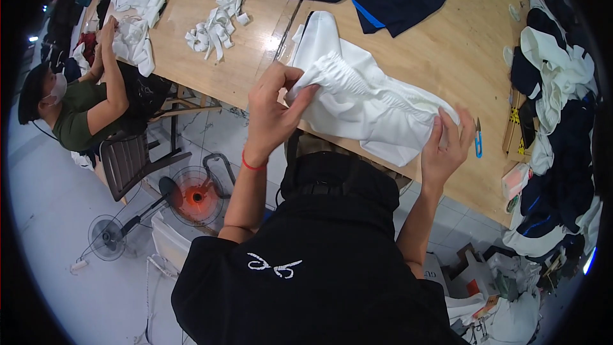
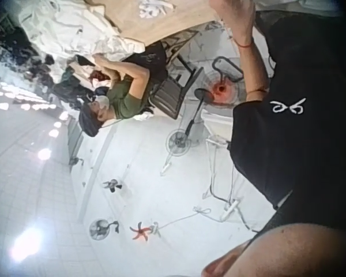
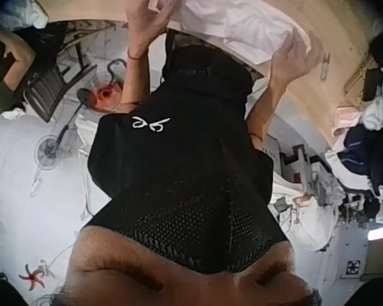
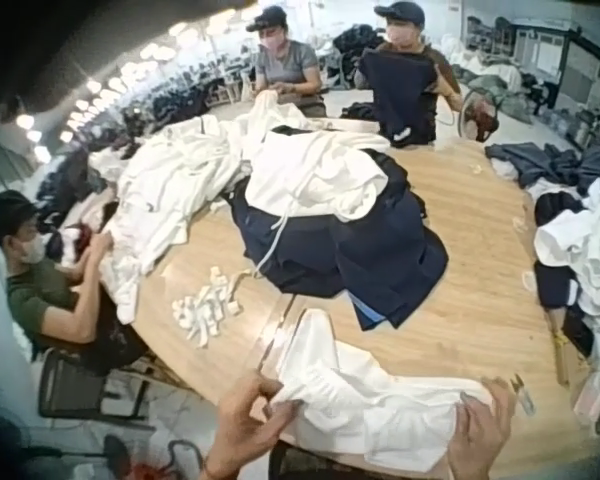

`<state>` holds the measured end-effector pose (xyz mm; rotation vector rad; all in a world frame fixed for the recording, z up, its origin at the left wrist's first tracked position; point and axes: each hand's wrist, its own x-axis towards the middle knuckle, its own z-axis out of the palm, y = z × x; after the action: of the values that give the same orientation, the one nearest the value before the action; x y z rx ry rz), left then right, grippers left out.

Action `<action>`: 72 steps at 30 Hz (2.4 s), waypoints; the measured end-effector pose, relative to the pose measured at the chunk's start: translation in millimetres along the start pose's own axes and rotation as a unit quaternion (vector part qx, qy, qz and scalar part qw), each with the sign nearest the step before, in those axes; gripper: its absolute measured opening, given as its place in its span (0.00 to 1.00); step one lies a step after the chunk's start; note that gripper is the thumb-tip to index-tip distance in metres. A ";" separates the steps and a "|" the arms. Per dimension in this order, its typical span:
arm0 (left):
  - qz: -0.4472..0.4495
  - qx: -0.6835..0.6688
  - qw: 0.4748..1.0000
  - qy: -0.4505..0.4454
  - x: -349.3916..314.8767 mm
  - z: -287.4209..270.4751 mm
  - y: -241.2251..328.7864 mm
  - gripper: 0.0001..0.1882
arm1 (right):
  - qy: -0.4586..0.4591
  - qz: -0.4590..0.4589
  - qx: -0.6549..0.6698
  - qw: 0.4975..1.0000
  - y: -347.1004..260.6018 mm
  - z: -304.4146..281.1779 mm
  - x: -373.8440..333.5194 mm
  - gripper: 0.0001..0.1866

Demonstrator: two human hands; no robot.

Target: Inspecting white shorts and using snips to trim excess threads from the waistband and seams.

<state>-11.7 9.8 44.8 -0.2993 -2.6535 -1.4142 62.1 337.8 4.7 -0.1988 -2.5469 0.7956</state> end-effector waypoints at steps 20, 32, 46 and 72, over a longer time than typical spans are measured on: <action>-0.138 -0.366 0.898 -0.203 5.0 33.9 3.5 0.09 | 0.054 0.205 0.423 0.881 -45.5 -32.3 29.8 0.06; -0.178 -0.391 0.903 -0.033 3.0 11.7 44.7 0.18 | 0.052 0.168 0.365 0.914 -45.9 -32.6 35.1 0.05; -0.076 0.142 0.954 0.255 45.5 -56.3 -87.8 0.18 | 0.035 0.192 0.279 0.940 14.9 -43.4 32.7 0.11; -0.164 -0.545 0.813 -0.120 40.2 24.2 48.7 0.29 | -0.114 0.140 0.323 0.929 -32.3 -10.2 15.8 0.38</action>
<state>-39.9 61.1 78.6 -0.0895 -1.7251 -3.0648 52.9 320.6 36.6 -0.2639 -2.3264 1.8088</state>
